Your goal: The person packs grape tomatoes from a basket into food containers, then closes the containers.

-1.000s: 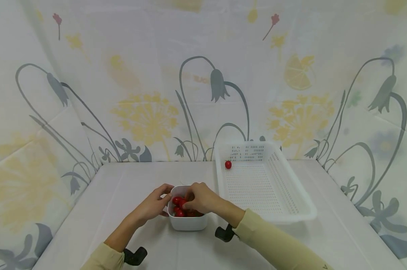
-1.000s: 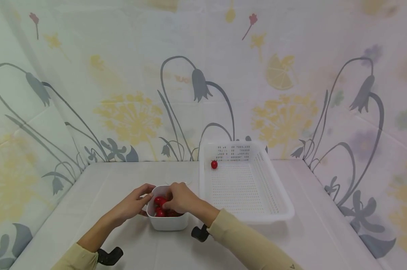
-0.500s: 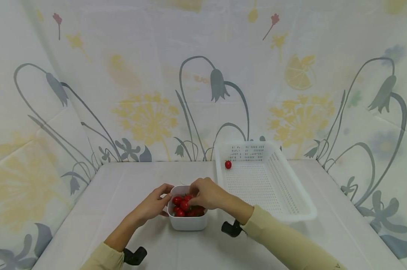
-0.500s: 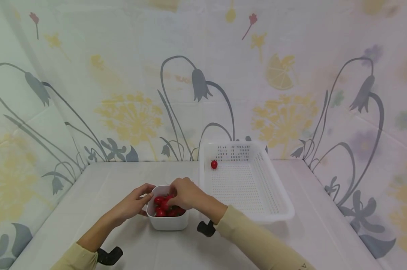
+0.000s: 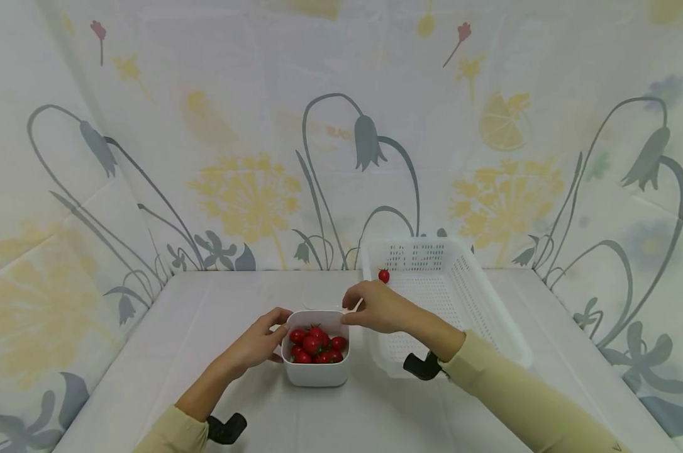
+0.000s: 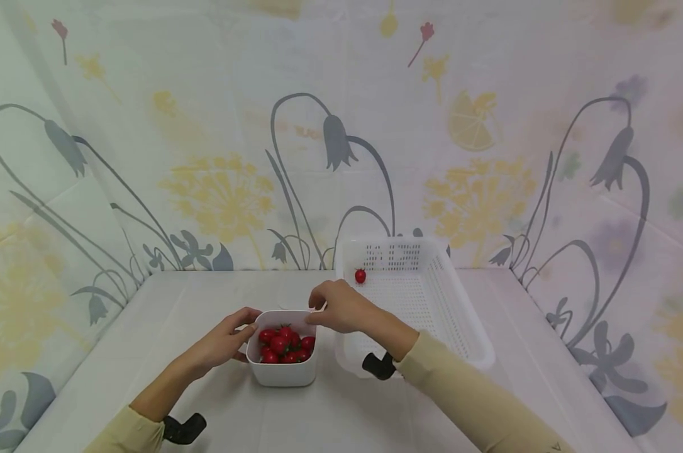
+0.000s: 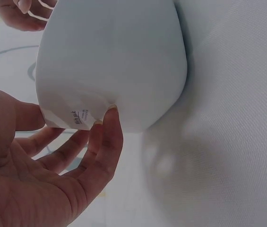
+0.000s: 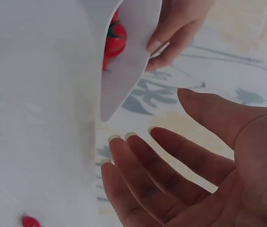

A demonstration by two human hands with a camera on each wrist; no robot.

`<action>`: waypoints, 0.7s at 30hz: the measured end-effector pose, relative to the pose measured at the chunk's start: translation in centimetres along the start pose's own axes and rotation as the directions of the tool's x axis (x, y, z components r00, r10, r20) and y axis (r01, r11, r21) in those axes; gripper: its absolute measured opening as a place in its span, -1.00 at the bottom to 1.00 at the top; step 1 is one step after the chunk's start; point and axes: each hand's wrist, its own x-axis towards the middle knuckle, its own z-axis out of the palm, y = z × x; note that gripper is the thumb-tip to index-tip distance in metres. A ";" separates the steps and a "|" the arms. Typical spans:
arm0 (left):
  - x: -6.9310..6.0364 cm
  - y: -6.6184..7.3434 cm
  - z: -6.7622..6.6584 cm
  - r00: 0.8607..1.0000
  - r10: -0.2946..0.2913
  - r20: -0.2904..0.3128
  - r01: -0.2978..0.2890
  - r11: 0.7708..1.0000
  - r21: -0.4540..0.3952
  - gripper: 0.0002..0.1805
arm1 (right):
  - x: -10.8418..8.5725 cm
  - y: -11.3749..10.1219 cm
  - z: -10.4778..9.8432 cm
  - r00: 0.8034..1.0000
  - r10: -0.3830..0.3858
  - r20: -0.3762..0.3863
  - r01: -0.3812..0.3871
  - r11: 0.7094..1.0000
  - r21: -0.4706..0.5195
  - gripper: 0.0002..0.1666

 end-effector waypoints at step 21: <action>0.0 0.0 0.0 1.000 -0.005 -0.004 0.005 1.000 -0.004 -0.65 | 0.0 6.7 -5.1 0.991 0.086 -0.106 -0.092 0.994 -0.054 -0.79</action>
